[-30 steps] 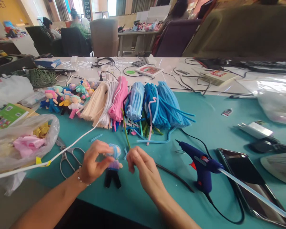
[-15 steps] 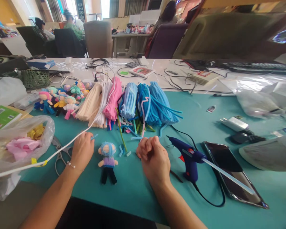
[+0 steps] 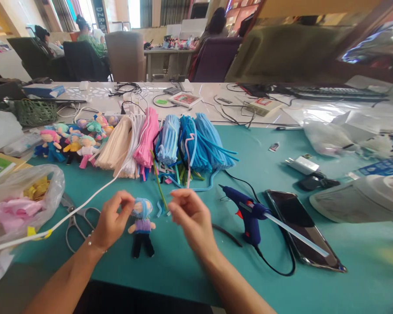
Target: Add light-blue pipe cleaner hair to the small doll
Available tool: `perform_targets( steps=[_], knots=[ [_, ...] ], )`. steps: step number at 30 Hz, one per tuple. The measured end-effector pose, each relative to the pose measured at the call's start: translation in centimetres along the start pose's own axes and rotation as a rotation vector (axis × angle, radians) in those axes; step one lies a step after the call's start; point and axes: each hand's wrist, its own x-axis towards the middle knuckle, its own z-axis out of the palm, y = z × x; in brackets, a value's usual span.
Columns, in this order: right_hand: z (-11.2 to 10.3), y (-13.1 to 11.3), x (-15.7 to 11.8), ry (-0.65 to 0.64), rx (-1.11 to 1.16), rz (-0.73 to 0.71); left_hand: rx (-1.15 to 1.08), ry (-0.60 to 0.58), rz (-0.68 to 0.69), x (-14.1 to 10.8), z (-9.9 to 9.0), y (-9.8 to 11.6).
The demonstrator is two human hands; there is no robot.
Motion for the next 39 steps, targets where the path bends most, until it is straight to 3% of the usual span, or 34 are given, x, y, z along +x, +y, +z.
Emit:
perform_targets(
  steps=[3,6,10,15,17,23,29,34,39],
  knots=[
    [0.5,0.5,-0.9,-0.262,-0.278,-0.115,-0.201,-0.091,0.131,-0.5,0.1,1.1],
    [0.5,1.0,-1.4,-0.385,-0.537,-0.404,-0.306,-0.149,0.174,-0.6,0.2,1.8],
    [0.2,1.2,-1.7,-0.358,-0.690,-0.686,-0.358,-0.138,0.206,-0.6,0.0,2.1],
    [-0.2,0.8,-2.1,-0.267,-0.702,-0.865,-0.388,-0.116,0.182,-0.8,-0.2,1.7],
    [-0.2,0.6,-2.1,-0.252,-0.684,-0.847,-0.404,-0.099,0.147,-0.9,-0.2,1.6],
    [0.0,0.3,-1.4,-0.198,-0.630,-0.603,-0.424,-0.036,0.101,-0.7,0.0,1.6],
    [-0.4,0.6,-0.8,-0.192,-0.696,-0.531,-0.366,-0.004,0.108,-0.4,0.2,1.8],
    [-0.5,0.8,-0.8,-0.206,-0.747,-0.569,-0.274,0.037,0.141,-0.3,0.3,2.0],
    [-0.1,1.0,-0.9,-0.249,-0.825,-0.725,-0.216,0.093,0.121,-0.5,0.4,2.0]
  ],
)
